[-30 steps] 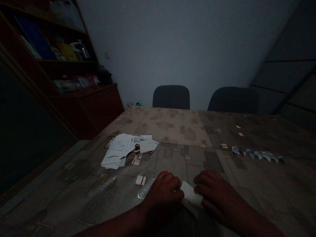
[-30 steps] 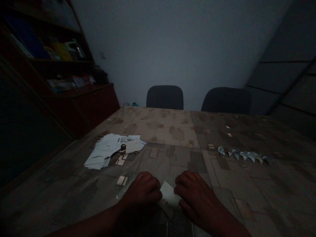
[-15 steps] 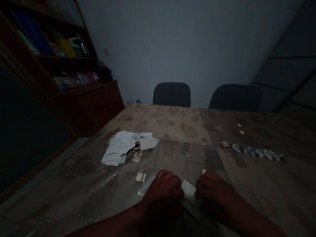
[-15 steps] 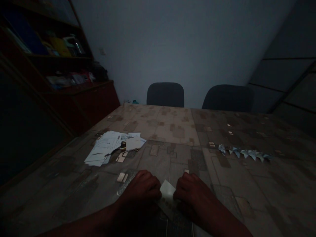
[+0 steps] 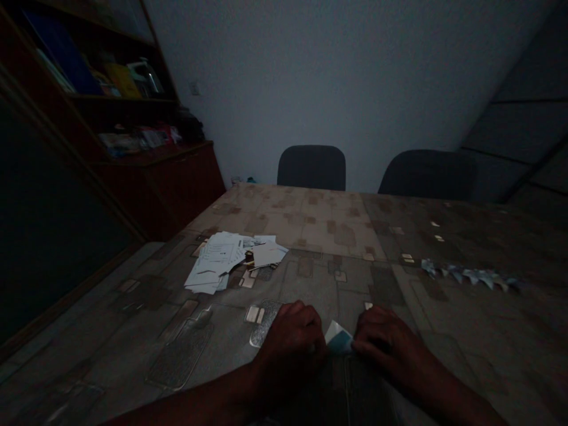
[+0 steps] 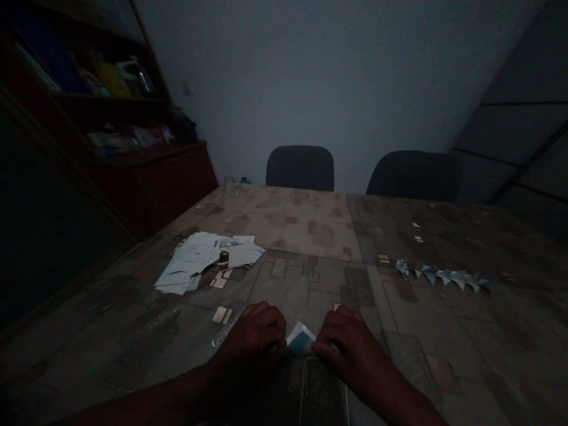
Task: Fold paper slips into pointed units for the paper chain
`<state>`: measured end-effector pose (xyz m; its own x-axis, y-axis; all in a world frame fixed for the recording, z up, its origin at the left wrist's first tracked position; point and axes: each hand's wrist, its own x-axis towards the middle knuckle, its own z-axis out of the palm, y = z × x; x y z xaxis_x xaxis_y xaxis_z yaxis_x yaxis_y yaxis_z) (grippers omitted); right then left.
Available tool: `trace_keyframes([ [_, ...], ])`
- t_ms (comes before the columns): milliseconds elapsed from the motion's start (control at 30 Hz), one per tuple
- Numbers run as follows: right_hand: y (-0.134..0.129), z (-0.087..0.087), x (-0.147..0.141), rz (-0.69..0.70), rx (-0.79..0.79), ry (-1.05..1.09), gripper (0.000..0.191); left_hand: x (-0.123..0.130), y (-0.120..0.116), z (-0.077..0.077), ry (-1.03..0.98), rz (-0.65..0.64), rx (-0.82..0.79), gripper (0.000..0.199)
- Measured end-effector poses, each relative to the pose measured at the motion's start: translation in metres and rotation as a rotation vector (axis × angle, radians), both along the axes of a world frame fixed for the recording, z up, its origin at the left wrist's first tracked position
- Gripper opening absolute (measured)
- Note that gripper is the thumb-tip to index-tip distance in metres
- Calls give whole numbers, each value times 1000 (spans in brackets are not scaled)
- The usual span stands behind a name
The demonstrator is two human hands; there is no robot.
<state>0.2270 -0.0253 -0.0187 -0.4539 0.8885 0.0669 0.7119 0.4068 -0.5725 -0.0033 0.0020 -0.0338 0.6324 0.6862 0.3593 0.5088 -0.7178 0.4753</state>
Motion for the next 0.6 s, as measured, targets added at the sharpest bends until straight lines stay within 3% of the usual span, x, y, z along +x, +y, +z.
trace_keyframes([
  [300,2,-4,-13,-241,13,-150,22,7,-4,1,83,111,25,14],
  [600,2,-2,-17,-287,4,-227,20,7,-4,2,183,112,26,12],
])
